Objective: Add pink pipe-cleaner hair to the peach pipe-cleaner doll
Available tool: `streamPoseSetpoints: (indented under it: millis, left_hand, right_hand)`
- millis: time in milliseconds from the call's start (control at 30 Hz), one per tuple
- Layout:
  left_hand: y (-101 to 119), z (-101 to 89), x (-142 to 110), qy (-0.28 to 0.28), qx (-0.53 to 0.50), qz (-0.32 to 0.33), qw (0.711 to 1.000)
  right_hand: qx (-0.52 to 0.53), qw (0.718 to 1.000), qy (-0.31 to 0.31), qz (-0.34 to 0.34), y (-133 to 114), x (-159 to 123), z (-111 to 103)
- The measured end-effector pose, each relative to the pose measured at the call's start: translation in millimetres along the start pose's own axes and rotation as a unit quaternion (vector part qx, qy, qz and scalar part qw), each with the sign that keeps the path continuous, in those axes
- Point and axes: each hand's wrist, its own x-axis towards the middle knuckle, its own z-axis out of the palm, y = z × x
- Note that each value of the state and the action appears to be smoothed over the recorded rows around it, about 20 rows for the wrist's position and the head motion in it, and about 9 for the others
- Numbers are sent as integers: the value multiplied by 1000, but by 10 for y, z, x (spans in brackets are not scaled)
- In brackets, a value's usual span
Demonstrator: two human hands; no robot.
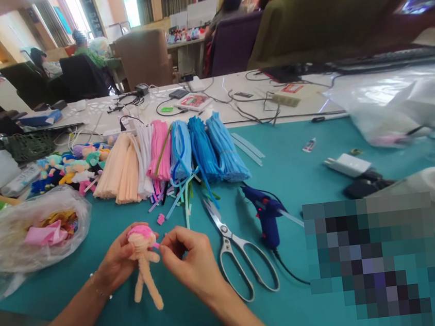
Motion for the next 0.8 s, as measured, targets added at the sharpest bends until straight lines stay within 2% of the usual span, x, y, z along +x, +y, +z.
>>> streamPoseSetpoints:
  millis: [200, 433, 667, 800]
  left_hand:
    - [-78, -18, 11, 34, 36, 30, 998]
    - [-159, -59, 24, 47, 115, 45, 991]
    - [-123, -34, 14, -27, 61, -16, 998]
    - [-110, -39, 15, -24, 78, -21, 996]
  right_hand:
    - [-22, 999, 24, 2, 54, 5, 24]
    - [-31, 999, 1, 19, 24, 13, 67]
    - [-58, 997, 18, 40, 115, 28, 96]
    - [-64, 996, 30, 46, 120, 36, 78]
